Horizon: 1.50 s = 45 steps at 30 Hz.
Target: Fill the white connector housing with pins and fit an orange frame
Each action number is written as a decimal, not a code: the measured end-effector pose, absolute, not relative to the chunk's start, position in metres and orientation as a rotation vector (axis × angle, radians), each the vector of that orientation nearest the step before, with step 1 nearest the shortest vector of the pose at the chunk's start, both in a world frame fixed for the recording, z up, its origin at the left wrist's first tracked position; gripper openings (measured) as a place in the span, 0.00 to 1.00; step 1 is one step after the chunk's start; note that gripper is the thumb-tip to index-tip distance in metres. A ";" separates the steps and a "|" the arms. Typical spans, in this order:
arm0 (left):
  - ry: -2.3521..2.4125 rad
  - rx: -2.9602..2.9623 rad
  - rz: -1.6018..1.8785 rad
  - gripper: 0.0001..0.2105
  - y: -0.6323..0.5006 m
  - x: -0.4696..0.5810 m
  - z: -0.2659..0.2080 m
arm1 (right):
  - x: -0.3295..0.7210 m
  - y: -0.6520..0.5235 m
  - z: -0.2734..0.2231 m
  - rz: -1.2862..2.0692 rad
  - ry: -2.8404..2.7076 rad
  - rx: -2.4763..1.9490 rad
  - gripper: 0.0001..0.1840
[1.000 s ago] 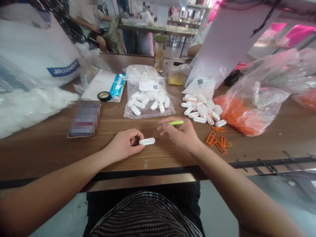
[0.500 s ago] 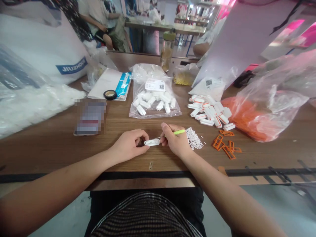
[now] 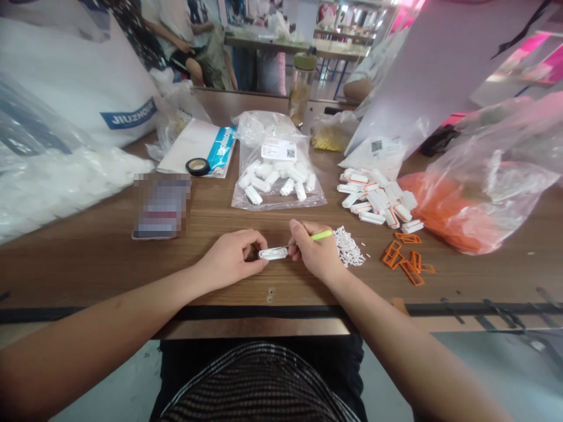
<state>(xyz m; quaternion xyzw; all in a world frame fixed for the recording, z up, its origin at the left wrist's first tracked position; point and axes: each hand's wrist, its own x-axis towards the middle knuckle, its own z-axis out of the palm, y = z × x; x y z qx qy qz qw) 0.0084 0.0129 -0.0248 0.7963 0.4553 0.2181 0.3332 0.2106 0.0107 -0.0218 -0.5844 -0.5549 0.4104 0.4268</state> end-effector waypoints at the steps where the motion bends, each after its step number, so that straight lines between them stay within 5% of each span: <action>1: 1.192 2.075 0.570 0.04 0.013 0.009 -0.024 | 0.211 0.011 -0.022 1.021 -1.394 -1.460 0.26; 45: 1.192 2.059 0.554 0.03 0.012 0.009 -0.024 | 0.211 0.001 -0.023 0.813 -1.632 -1.400 0.25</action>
